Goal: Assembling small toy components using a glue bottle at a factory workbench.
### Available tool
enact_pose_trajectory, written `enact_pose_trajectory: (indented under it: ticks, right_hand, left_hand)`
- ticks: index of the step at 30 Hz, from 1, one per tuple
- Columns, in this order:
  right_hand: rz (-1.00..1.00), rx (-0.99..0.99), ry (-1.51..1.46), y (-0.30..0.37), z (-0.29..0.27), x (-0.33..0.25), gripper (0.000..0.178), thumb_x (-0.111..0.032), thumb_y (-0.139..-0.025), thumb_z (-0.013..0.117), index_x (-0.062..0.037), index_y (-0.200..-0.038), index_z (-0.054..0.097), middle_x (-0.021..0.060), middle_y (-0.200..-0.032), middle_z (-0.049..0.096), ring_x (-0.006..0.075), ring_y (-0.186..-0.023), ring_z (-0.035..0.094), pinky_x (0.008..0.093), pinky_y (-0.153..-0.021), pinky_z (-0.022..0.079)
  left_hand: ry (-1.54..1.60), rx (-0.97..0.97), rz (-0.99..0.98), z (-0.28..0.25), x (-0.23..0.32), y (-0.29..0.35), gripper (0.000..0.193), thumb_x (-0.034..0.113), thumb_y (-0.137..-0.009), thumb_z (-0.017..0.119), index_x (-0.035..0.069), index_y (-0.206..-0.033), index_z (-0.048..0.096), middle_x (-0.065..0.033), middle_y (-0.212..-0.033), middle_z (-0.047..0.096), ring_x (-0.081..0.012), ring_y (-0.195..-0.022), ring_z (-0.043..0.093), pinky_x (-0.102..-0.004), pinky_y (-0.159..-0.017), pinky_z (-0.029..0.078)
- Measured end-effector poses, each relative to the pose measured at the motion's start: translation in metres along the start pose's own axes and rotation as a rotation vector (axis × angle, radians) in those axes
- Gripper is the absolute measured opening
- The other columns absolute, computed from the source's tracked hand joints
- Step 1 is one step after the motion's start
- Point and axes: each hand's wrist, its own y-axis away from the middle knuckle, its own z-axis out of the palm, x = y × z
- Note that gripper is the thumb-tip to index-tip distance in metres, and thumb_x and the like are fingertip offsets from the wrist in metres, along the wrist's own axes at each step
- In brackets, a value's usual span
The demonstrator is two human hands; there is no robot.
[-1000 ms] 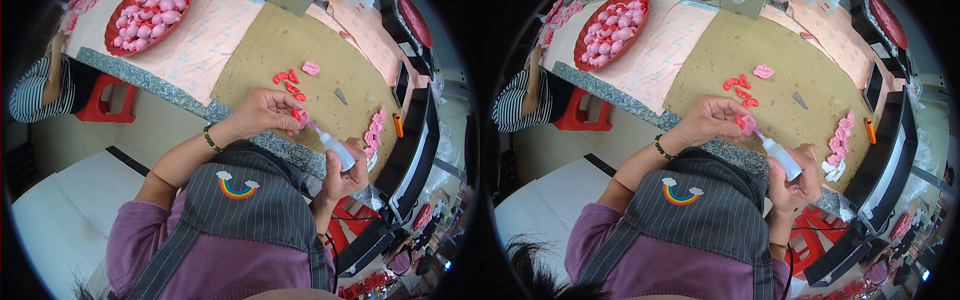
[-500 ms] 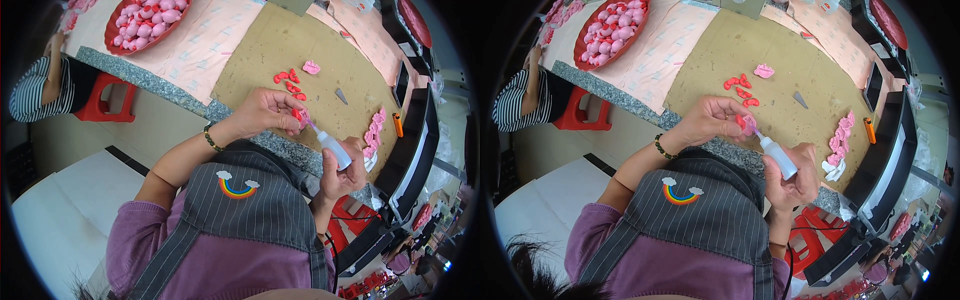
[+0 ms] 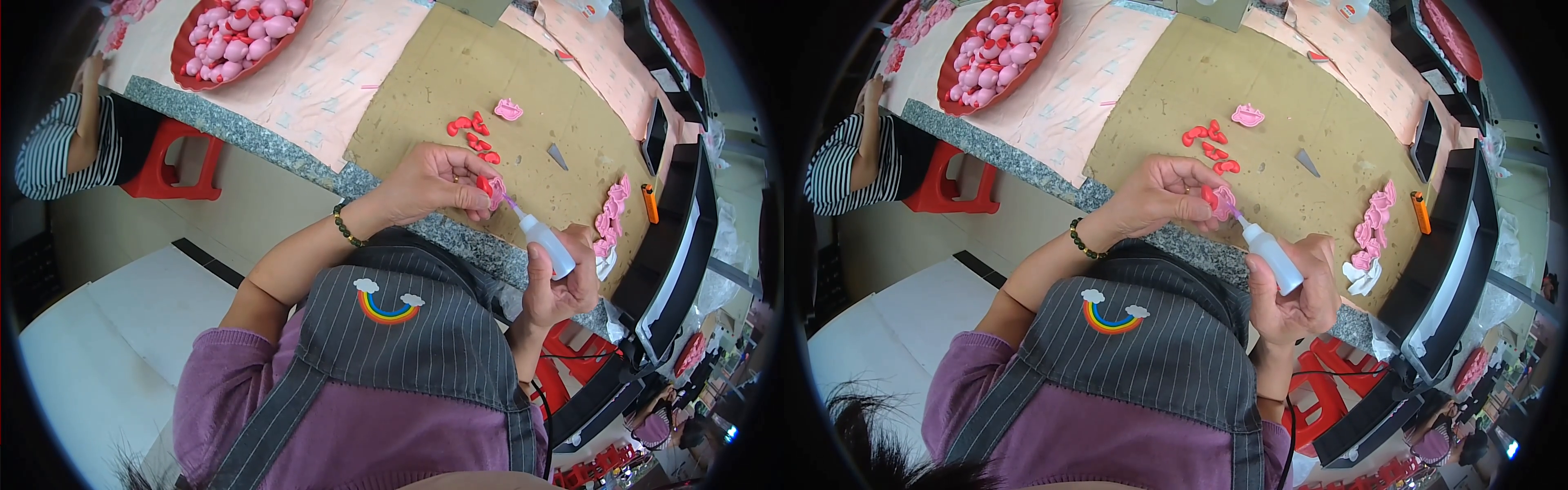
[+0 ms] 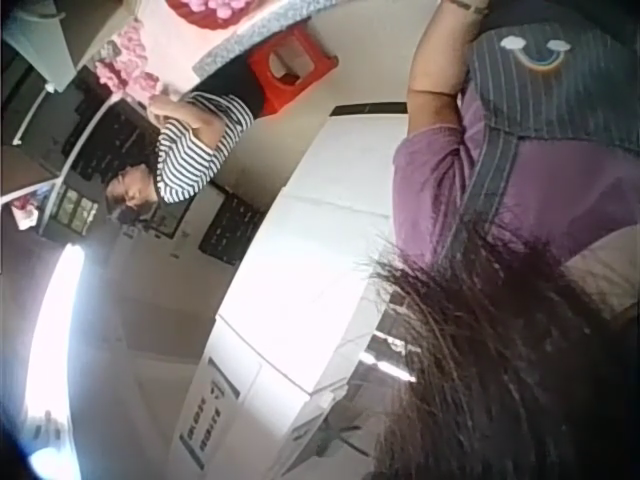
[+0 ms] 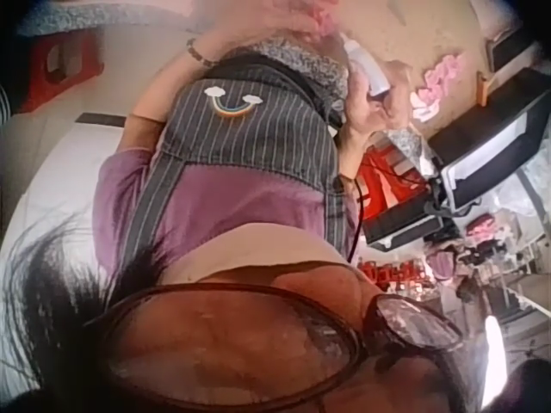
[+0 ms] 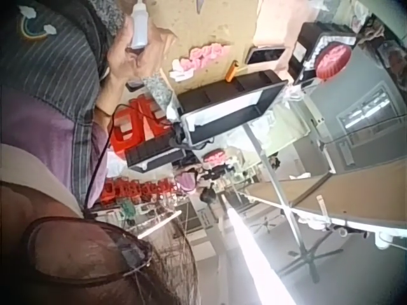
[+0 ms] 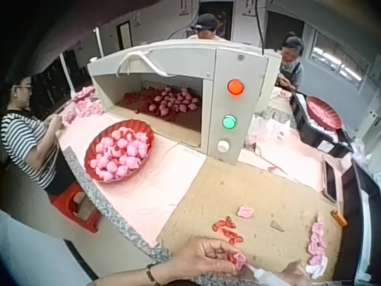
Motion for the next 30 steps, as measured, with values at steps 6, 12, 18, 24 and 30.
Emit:
enact_pose_trajectory:
  ticks: [6, 12, 18, 24, 30]
  right_hand:
    - [0.002, 0.023, -0.031, 0.0000, -0.0012, 0.0010, 0.024, -0.002, -0.064, 0.073, 0.0049, -0.081, 0.058, 0.0084, -0.065, 0.054, 0.0177, -0.059, 0.043, 0.0280, -0.056, 0.033]
    - [-0.006, 0.016, 0.016, -0.0002, 0.0007, 0.0011, 0.023, -0.002, -0.065, 0.073, 0.0046, -0.082, 0.058, 0.0083, -0.064, 0.053, 0.0175, -0.059, 0.043, 0.0274, -0.055, 0.034]
    - [-0.012, 0.027, 0.000, -0.0005, 0.0007, 0.0013, 0.022, -0.001, -0.065, 0.072, 0.0045, -0.082, 0.058, 0.0085, -0.064, 0.053, 0.0175, -0.059, 0.044, 0.0275, -0.055, 0.034]
    - [0.001, 0.019, 0.013, 0.0003, -0.0004, 0.0021, 0.021, -0.001, -0.066, 0.072, 0.0047, -0.081, 0.058, 0.0087, -0.064, 0.054, 0.0179, -0.058, 0.044, 0.0277, -0.055, 0.035]
    - [0.028, 0.006, 0.034, 0.0009, -0.0023, 0.0002, 0.021, -0.002, -0.066, 0.072, 0.0045, -0.080, 0.059, 0.0090, -0.064, 0.054, 0.0182, -0.058, 0.044, 0.0280, -0.055, 0.035]
  left_hand:
    - [-0.009, -0.011, 0.012, -0.0008, -0.0008, -0.0001, 0.028, 0.001, -0.079, 0.065, -0.004, -0.105, 0.057, -0.0139, -0.088, 0.065, -0.0178, -0.074, 0.065, -0.0288, -0.068, 0.055]
    - [-0.008, -0.014, -0.007, 0.0007, 0.0020, 0.0005, 0.028, 0.002, -0.078, 0.065, -0.004, -0.105, 0.057, -0.0142, -0.088, 0.065, -0.0182, -0.075, 0.065, -0.0290, -0.069, 0.055]
    - [-0.013, -0.024, 0.021, -0.0007, -0.0011, -0.0006, 0.028, 0.002, -0.079, 0.065, -0.004, -0.105, 0.057, -0.0140, -0.088, 0.065, -0.0181, -0.074, 0.065, -0.0288, -0.069, 0.055]
    - [-0.004, -0.018, 0.018, -0.0014, -0.0014, -0.0001, 0.027, 0.001, -0.079, 0.064, -0.004, -0.104, 0.057, -0.0140, -0.088, 0.065, -0.0179, -0.074, 0.065, -0.0287, -0.068, 0.055]
    - [0.003, -0.017, 0.028, -0.0020, -0.0026, -0.0005, 0.027, 0.001, -0.079, 0.064, -0.004, -0.105, 0.056, -0.0142, -0.088, 0.065, -0.0178, -0.074, 0.065, -0.0288, -0.069, 0.055]
